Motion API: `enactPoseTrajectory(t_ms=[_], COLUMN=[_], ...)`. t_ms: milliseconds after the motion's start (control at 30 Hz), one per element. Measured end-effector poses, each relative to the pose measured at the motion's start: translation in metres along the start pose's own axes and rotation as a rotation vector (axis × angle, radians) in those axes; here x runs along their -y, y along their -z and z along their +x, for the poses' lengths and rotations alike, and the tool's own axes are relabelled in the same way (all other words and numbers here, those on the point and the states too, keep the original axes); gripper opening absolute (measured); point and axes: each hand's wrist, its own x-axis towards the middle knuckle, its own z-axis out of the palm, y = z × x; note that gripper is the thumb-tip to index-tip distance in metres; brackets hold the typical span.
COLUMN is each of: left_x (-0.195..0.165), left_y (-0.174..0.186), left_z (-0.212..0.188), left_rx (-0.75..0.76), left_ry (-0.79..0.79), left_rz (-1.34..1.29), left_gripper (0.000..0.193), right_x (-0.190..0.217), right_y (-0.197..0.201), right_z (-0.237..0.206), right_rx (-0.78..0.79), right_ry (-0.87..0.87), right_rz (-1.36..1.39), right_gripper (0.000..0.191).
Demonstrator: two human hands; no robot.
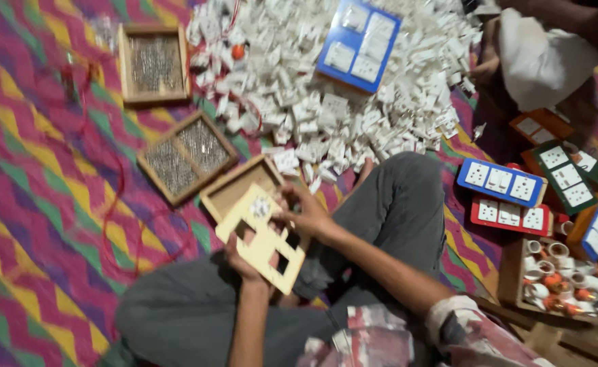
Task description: The person sits cross-legged on a floor mat and assembles electrical switch plates, fitting white switch and socket modules into a rectangular faceplate frame held on their lap and pressing them into place. Wooden boxes of screws and piles of switch components sit around them, and a power drill lies on the floor nearby.
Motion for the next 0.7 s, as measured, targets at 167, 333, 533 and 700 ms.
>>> enactPoseTrajectory(t_ms=[167,333,533,700], left_x=[0.006,0.005,-0.026,-0.042], left_y=[0.033,0.033,-0.003,-0.012], left_z=[0.006,-0.008,0.0,0.004], left_rx=[-0.044,-0.175,-0.113,-0.104], left_ry=[-0.093,-0.106,-0.126,-0.206], left_rz=[-0.114,-0.125,-0.056,-0.004], left_gripper=[0.045,0.06,0.073,0.075], right_x=[0.006,0.054,0.087,0.064], right_y=[0.022,0.012,-0.078,-0.118], right_z=[0.044,0.101,0.198,0.229], right_rx=[-0.052,0.134,0.253,0.131], right_ry=[-0.066,0.14,0.598,0.911], right_rz=[0.48,-0.096,-0.831,-1.059], right_gripper=[0.043,0.035,0.035,0.037])
